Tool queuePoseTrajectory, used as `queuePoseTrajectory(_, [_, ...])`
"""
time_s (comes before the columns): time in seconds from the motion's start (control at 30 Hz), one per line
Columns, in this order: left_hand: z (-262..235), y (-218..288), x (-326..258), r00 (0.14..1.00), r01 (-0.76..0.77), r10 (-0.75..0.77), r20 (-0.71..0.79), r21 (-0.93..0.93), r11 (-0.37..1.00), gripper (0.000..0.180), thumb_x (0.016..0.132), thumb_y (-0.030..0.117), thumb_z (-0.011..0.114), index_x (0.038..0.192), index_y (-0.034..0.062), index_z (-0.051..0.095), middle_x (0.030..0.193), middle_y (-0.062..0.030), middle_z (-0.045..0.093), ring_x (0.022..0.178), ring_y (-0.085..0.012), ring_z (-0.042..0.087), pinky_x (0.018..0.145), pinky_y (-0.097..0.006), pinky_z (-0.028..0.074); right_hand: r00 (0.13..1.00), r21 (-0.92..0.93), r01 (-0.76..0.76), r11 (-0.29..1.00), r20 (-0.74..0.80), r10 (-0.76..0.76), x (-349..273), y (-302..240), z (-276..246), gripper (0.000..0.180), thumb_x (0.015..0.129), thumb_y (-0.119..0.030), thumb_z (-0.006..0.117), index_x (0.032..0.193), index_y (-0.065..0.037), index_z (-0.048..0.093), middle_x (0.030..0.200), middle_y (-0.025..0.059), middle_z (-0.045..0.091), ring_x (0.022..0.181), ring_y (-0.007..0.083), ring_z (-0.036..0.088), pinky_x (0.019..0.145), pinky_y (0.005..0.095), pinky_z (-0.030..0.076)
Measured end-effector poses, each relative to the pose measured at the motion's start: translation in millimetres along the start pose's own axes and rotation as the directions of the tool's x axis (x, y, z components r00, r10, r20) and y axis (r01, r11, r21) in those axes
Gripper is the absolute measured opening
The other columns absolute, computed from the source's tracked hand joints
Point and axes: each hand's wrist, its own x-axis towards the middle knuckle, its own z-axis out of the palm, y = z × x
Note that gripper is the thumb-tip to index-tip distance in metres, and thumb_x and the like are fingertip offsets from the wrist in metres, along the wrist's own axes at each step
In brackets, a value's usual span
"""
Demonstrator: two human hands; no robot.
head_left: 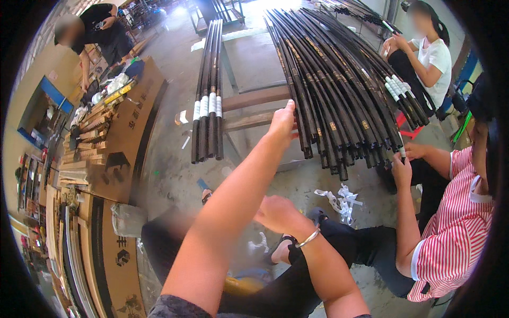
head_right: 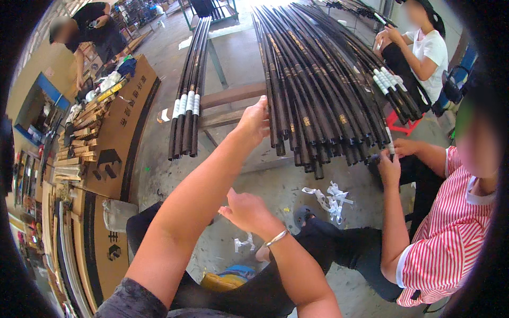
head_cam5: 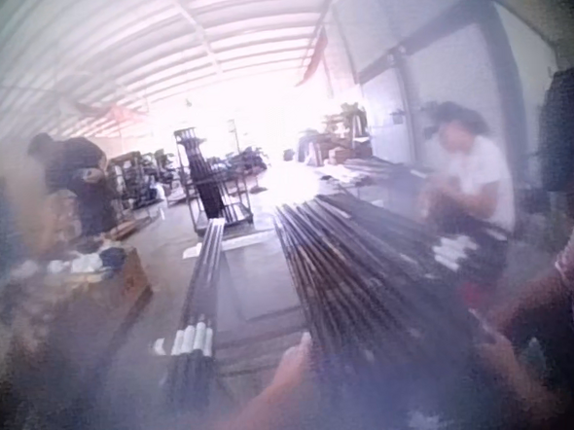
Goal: The person wraps white tape around the ends of long black poles, picking up one pole at a time from a rack, applying a strip of tape by hand, and smoothing it down before returning the pole to the group.
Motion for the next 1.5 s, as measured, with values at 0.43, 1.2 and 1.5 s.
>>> queuePoseTrajectory(0.43, [-15.1,0.2,8.4,0.870,-0.205,0.455,-0.191,0.699,0.685,0.046,0.086,0.036,0.073,0.103,-0.0050,0.062,0.097,-0.0178,0.069,0.086,-0.0239,0.066,0.075,-0.037,0.051,0.999,0.057,-0.005,0.998,0.054,0.002,5.9,4.5,4.2,0.051,0.094,-0.035,0.057,0.128,0.001,0.044,0.092,0.0215,0.068,0.090,0.0394,0.064,0.077,0.0512,0.049])
queuePoseTrajectory(1.2, [-52.1,7.2,-81.1,0.824,-0.213,0.526,-0.210,0.745,0.632,0.037,0.087,0.025,0.057,0.103,-0.0080,0.051,0.099,-0.0300,0.065,0.096,-0.0466,0.061,0.088,-0.050,0.047,0.992,0.068,-0.124,0.990,0.000,0.124,5.6,-3.0,2.5,0.056,0.090,-0.039,0.063,0.130,-0.004,0.049,0.109,0.0252,0.066,0.105,0.0409,0.062,0.090,0.0477,0.047])
queuePoseTrajectory(1.5, [-50.1,8.7,-73.8,0.782,-0.363,0.616,-0.096,0.734,0.574,0.053,0.080,0.008,0.055,0.128,-0.0115,0.043,0.122,-0.0322,0.055,0.116,-0.0451,0.053,0.102,-0.046,0.042,0.990,0.113,-0.142,0.983,0.016,0.141,2.2,-9.6,-6.7,0.056,0.091,-0.040,0.062,0.131,-0.004,0.048,0.108,0.0251,0.066,0.106,0.0411,0.062,0.091,0.0474,0.047])
